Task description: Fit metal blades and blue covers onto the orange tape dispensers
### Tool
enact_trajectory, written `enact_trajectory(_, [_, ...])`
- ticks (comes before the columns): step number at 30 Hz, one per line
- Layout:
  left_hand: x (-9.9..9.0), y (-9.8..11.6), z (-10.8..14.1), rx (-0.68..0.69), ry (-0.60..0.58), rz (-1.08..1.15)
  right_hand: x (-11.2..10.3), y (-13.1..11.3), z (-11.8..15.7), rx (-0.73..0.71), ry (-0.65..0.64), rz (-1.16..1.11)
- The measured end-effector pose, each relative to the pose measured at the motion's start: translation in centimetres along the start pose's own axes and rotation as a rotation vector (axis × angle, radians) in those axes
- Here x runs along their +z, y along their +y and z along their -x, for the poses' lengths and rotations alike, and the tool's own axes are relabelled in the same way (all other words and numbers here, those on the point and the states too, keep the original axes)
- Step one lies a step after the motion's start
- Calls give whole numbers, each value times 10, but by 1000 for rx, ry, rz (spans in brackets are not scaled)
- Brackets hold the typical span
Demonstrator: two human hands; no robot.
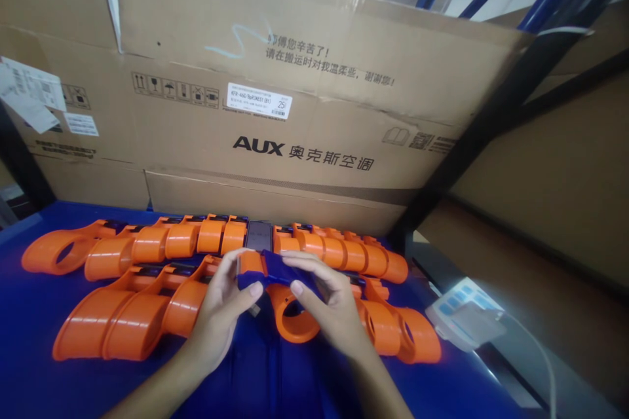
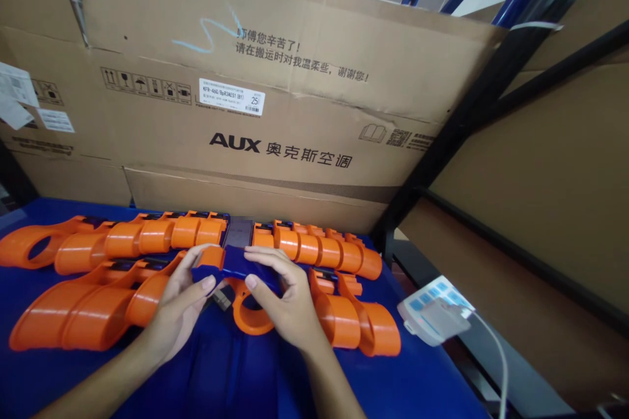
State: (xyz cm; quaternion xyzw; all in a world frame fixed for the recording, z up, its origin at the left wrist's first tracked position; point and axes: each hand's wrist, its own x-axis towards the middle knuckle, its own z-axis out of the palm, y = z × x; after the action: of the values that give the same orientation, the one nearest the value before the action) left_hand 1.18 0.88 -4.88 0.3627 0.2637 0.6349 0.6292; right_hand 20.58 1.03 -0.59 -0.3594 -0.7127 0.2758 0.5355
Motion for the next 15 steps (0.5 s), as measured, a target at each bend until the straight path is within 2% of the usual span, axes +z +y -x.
enact_trajectory(7, [1, 1, 1, 36, -6, 15, -2, 6, 2, 19, -31, 6])
enact_trajectory(15, [1, 2, 4, 16, 30, 39, -1, 6, 6, 63, -71, 2])
